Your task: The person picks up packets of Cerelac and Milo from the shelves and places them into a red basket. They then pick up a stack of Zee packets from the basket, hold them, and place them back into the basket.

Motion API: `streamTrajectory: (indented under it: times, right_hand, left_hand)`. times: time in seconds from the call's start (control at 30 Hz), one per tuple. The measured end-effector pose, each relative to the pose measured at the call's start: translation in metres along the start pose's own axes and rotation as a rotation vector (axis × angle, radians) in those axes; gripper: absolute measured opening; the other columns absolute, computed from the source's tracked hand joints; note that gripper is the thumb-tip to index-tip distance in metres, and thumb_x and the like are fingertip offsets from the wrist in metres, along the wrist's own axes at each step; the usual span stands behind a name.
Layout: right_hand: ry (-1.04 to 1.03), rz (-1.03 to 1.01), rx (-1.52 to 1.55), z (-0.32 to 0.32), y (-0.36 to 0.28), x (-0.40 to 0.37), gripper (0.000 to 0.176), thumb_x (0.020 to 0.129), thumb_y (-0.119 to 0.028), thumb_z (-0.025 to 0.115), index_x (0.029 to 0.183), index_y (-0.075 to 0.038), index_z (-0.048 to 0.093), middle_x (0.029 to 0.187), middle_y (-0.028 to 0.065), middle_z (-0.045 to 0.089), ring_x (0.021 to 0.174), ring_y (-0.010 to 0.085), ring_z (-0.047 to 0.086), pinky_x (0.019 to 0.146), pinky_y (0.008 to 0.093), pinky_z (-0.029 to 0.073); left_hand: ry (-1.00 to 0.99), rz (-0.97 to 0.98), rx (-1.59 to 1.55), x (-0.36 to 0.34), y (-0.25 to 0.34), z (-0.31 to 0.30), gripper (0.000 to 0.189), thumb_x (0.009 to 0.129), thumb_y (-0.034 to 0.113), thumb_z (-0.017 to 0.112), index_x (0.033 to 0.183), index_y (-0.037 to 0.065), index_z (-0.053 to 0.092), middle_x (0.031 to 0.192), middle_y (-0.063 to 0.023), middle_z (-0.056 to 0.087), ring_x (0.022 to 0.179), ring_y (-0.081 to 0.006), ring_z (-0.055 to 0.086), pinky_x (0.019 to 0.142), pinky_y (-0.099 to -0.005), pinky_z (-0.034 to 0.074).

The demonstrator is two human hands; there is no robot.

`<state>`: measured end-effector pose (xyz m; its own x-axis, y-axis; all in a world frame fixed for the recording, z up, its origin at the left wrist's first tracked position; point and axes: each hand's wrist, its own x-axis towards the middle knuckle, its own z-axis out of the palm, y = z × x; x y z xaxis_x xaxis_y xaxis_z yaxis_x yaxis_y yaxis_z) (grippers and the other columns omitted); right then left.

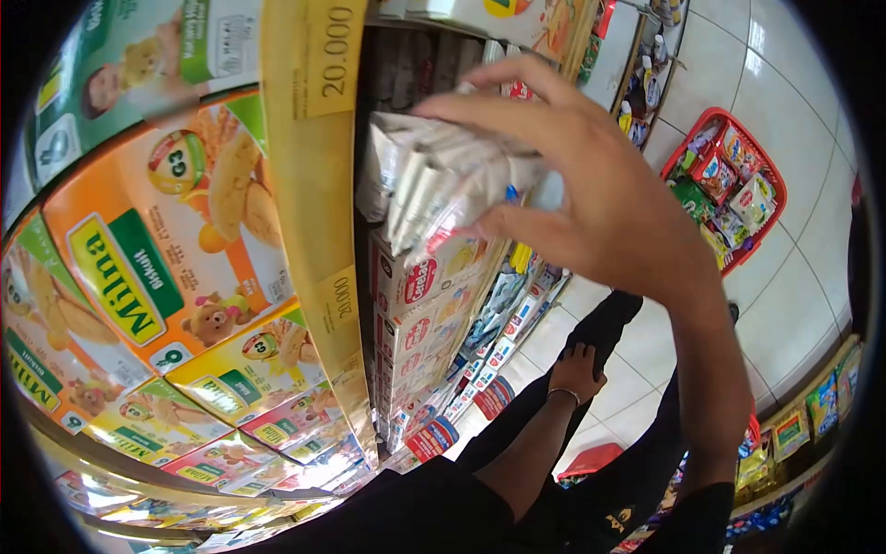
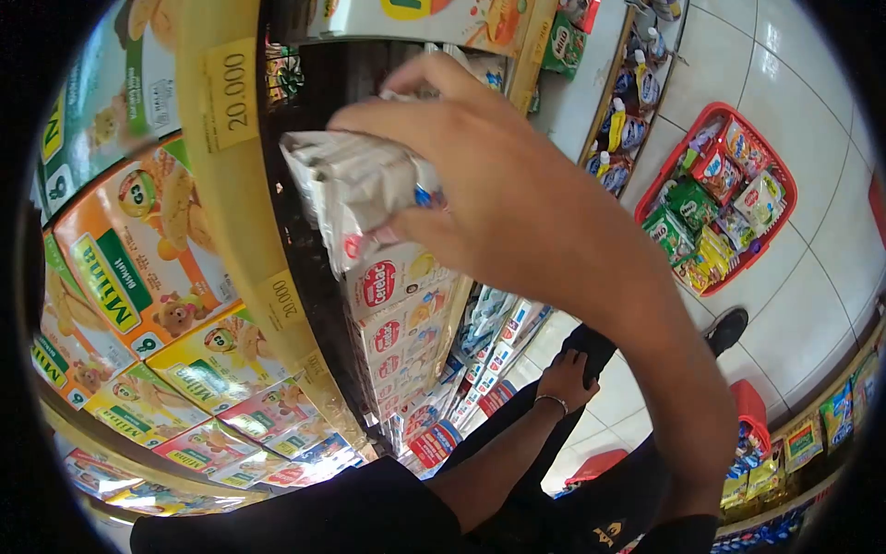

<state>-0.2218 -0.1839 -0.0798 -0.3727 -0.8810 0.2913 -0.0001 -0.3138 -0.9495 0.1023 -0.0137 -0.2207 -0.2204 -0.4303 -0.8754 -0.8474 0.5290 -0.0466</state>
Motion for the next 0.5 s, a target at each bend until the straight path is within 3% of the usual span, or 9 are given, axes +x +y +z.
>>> streamTrajectory:
  times: [0.1,0.2,0.33,0.4,0.5]
  right_hand:
    - [0.009,-0.176,-0.102,0.003,0.001,0.018,0.047,0.077,-0.003,0.071,0.123,0.0,0.061,0.118,0.0169,0.057,0.116,0.034,0.055,0.099,0.0429,0.044]
    - [0.083,-0.278,-0.258,0.017,0.01,0.024,0.045,0.079,-0.007,0.07,0.121,0.002,0.059,0.116,0.0179,0.059,0.117,0.0344,0.055,0.099,0.0416,0.045]
    - [0.043,-0.284,-0.242,0.038,0.023,0.033,0.039,0.082,-0.011,0.068,0.117,0.005,0.058,0.119,0.0197,0.059,0.119,0.0349,0.055,0.099,0.0413,0.045]
    - [-0.138,-0.162,-0.227,0.041,0.021,0.036,0.034,0.085,-0.011,0.064,0.114,0.005,0.057,0.119,0.0211,0.059,0.118,0.036,0.056,0.1,0.0423,0.046]
    - [-0.149,-0.138,-0.174,0.05,0.028,0.033,0.03,0.088,-0.011,0.06,0.113,0.005,0.057,0.118,0.0213,0.059,0.116,0.0368,0.057,0.098,0.044,0.048]
  left_hand:
    - [0.033,0.008,-0.012,0.001,-0.002,0.003,0.059,0.08,0.04,0.066,0.126,0.004,0.054,0.122,-0.0165,0.054,0.11,-0.0332,0.059,0.088,-0.0447,0.055]
    - [0.062,0.02,-0.008,0.001,-0.004,0.005,0.059,0.079,0.039,0.066,0.125,0.004,0.054,0.121,-0.0162,0.055,0.11,-0.0331,0.058,0.088,-0.0445,0.055]
    - [-0.025,-0.016,-0.026,0.002,0.001,-0.006,0.059,0.079,0.038,0.066,0.125,0.004,0.054,0.121,-0.0163,0.055,0.111,-0.0335,0.057,0.09,-0.0439,0.054]
    - [-0.003,-0.007,-0.029,0.001,0.0,-0.002,0.059,0.079,0.038,0.066,0.125,0.003,0.054,0.121,-0.0164,0.054,0.111,-0.0334,0.057,0.09,-0.0441,0.054]
    - [0.006,0.001,-0.03,0.0,-0.003,0.0,0.06,0.079,0.038,0.066,0.125,0.003,0.054,0.122,-0.0169,0.054,0.112,-0.0335,0.057,0.09,-0.0444,0.054]
